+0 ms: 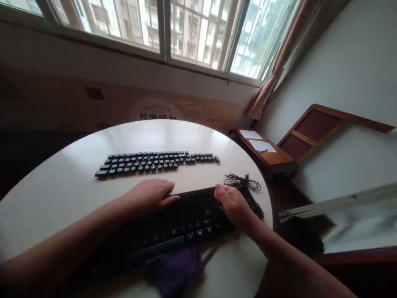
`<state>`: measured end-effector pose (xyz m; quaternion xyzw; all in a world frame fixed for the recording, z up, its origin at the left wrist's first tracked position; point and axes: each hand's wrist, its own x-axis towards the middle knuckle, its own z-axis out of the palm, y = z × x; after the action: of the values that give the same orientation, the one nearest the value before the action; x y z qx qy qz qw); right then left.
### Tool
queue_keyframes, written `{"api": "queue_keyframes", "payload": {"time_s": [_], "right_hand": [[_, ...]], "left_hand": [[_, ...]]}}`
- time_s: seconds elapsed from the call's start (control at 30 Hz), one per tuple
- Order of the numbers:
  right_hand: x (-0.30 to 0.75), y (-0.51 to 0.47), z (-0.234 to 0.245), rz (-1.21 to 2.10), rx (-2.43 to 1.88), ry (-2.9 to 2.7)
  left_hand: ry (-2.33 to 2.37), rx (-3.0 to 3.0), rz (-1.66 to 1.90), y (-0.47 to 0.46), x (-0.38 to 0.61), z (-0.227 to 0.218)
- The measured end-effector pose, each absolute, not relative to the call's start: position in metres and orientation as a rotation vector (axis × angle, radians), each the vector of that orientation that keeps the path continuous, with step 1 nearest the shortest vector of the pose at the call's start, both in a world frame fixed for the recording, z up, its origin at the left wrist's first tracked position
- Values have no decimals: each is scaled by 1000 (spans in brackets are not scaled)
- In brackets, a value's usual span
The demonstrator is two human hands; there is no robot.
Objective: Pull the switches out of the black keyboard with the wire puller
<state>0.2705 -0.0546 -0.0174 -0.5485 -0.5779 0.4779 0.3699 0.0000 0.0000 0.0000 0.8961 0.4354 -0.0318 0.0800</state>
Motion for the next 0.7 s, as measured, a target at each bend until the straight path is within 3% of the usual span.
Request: {"api": "queue_keyframes", "payload": {"time_s": [0.17,0.37,0.7], "right_hand": [[275,-60,-25,1123,-1384,-1636],[273,-79,-28,763,-1273,-1887],[278,-69,-44,1116,-1118,-1187]], "left_hand": [[1314,2669,-71,-1,-2,0],[1316,2672,-60,-2,-1,2],[1338,2676,-70,0,-2,-1]]}}
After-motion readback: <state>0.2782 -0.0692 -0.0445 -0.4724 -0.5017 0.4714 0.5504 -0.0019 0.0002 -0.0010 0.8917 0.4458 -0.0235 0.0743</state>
